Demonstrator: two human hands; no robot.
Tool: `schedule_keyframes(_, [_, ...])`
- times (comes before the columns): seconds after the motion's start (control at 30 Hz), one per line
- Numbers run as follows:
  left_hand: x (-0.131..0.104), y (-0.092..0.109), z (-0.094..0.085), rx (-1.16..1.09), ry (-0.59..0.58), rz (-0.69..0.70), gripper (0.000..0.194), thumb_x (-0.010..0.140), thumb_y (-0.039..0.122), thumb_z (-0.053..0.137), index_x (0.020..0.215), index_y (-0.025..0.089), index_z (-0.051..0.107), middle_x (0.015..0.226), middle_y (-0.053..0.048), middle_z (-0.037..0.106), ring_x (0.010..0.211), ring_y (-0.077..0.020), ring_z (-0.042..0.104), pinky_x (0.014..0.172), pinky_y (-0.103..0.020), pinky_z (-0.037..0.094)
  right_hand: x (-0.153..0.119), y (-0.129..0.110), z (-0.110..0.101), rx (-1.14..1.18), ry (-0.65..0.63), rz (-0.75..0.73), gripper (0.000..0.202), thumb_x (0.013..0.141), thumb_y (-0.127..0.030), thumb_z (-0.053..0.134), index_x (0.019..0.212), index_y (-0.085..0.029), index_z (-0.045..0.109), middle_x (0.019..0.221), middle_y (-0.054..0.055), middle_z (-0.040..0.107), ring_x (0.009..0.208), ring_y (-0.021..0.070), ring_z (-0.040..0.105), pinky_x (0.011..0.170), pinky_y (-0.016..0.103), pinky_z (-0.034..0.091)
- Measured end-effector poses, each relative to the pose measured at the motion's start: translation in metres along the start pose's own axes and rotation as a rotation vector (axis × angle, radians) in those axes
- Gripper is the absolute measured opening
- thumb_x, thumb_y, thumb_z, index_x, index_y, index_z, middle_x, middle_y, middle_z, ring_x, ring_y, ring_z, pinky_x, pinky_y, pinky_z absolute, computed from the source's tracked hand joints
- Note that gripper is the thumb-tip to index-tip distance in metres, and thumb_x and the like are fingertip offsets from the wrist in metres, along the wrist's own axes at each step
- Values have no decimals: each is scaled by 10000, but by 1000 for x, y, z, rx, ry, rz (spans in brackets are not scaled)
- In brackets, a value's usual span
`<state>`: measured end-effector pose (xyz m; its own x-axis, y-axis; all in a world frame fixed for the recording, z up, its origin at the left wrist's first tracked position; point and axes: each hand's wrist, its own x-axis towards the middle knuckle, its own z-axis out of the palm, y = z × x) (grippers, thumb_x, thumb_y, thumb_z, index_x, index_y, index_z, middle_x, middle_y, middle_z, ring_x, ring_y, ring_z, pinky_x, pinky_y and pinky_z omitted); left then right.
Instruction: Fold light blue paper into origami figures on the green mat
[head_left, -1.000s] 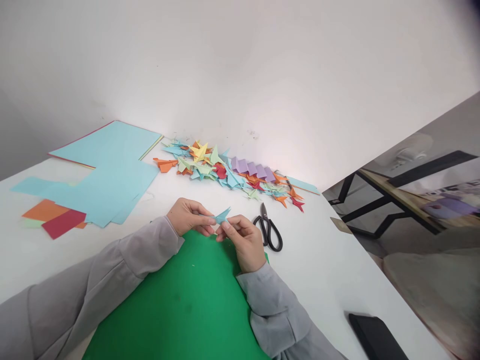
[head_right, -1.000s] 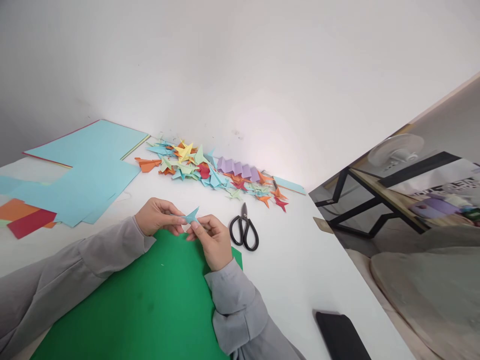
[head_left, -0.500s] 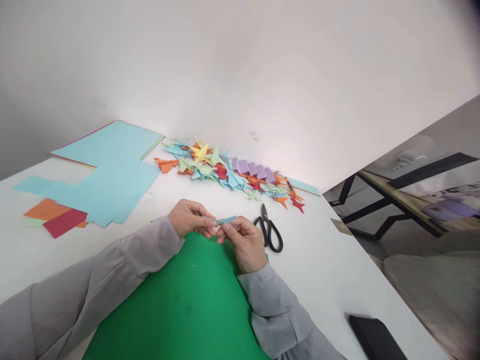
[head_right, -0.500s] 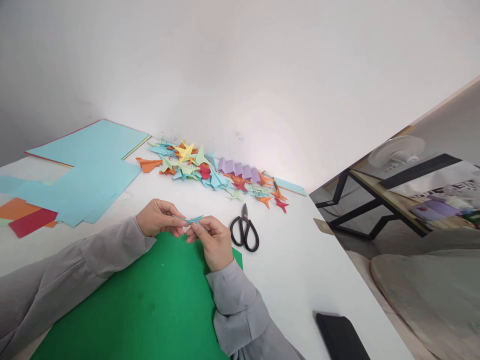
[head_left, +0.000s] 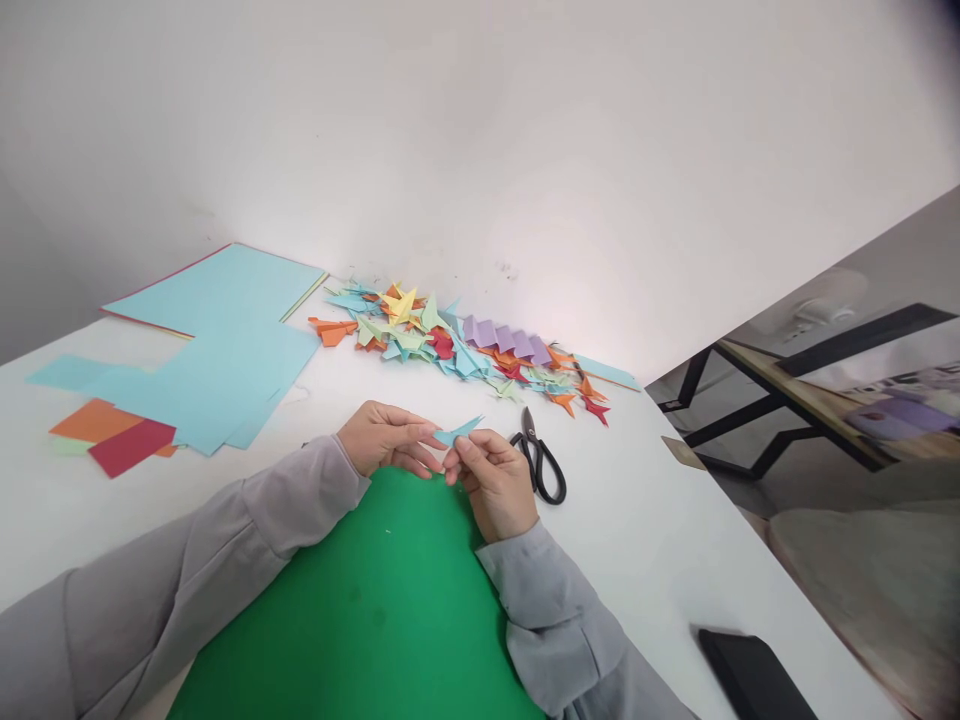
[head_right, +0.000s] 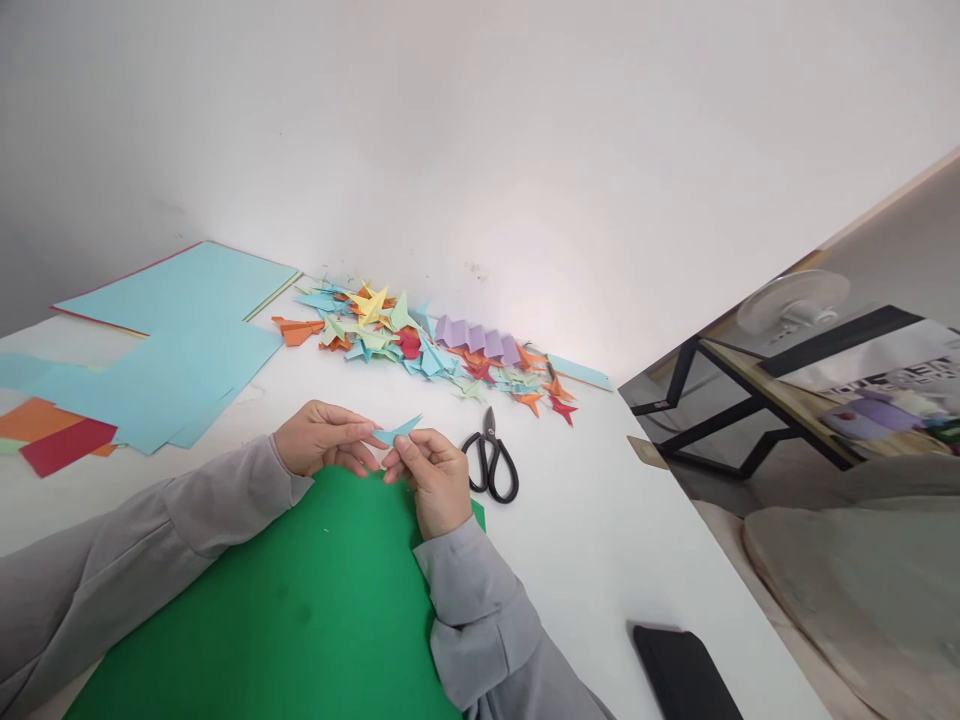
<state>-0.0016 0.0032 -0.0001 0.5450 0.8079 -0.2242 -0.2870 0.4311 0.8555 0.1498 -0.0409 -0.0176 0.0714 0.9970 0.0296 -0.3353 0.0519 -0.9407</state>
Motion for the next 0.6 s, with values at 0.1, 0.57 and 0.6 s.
schedule_keyframes(0.1, [1,1,-1,5,-25,-24,283,570,295,783,693,68,669,648,-94,699,537,-171,659,477,-242,543,0,0,-1,1,-20,19,230,646,-353,726,702,-175,591,554,-12,648,427,105,557,455,240,444])
schedule_keyframes(0.57, [0,-11,2,310,19,350,490,555,143,708,1011,150,528,921,-39,581,586,-98,587,479,-245,521,-4,0,0,-180,-148,-53,267,730,-366,658,793,-219,443,568,-43,646,445,120,583,468,242,457])
schedule_keyframes(0.6, [0,-11,1,321,15,360,462,555,141,706,981,154,528,932,-40,574,588,-94,583,479,-239,517,-4,0,0,-187,-161,-57,268,727,-361,663,812,-220,451,574,-43,647,450,121,585,472,244,459])
